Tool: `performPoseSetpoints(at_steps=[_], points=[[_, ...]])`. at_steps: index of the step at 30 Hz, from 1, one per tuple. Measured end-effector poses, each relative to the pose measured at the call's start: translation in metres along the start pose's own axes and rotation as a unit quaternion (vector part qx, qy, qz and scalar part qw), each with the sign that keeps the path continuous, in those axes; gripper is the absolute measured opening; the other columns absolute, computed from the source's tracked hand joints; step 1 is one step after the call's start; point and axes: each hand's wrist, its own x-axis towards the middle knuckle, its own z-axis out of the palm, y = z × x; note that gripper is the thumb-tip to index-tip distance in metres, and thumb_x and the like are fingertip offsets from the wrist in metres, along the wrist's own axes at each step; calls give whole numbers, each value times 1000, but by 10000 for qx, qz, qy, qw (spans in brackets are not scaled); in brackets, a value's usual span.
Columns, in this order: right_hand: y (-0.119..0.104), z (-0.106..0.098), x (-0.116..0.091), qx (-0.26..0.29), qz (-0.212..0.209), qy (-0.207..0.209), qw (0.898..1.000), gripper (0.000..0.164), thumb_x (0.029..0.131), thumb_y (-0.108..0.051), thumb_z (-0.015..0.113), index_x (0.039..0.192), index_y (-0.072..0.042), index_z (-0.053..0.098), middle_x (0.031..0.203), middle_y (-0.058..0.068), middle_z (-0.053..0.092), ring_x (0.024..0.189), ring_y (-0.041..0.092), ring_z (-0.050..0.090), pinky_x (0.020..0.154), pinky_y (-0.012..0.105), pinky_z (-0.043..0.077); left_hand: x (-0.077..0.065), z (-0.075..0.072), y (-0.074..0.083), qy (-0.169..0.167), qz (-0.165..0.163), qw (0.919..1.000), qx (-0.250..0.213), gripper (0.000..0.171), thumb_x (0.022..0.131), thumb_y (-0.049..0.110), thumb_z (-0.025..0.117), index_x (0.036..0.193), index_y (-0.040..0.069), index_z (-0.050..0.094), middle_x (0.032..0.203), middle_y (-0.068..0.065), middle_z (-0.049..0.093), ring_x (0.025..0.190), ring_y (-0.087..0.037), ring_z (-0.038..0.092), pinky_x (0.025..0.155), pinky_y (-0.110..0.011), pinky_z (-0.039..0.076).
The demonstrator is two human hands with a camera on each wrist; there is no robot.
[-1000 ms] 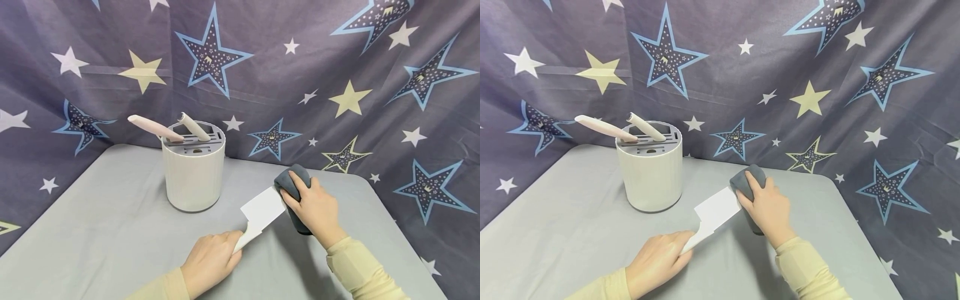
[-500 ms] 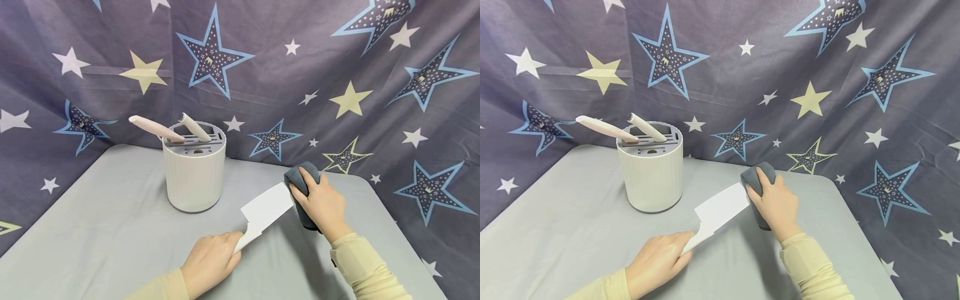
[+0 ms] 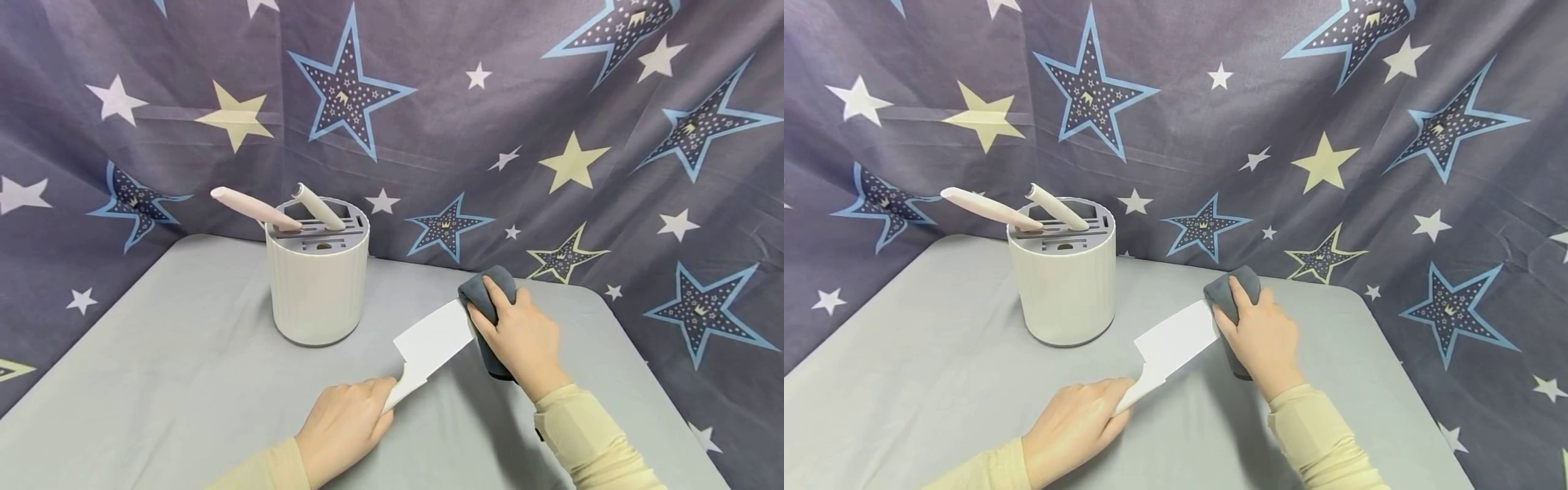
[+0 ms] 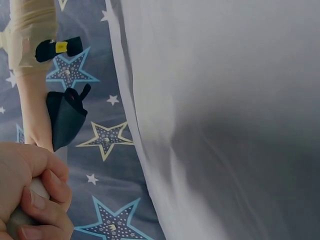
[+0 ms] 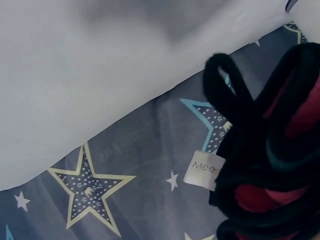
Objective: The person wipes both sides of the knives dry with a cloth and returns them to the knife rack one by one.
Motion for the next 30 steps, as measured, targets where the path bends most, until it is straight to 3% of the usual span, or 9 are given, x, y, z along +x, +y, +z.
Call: performPoseSetpoints(at_steps=[15,30], points=[[-29,-3,-18,-53,-809,295,9963,52,89,-52,64,136,-29,60,92,19,59,58,31,57,44,44,44,2,1,4,1,-36,10000,-7,26,75,17,75,78,16,49,61,8,54,44,-9,37,39,-24,22],[-49,-6,-29,-91,-1219,72,9925,54,86,-56,66,134,-31,61,89,14,58,54,23,55,42,37,41,2,2,4,-44,25,10000,13,28,75,16,75,75,16,47,59,9,51,44,-6,33,39,-23,19]])
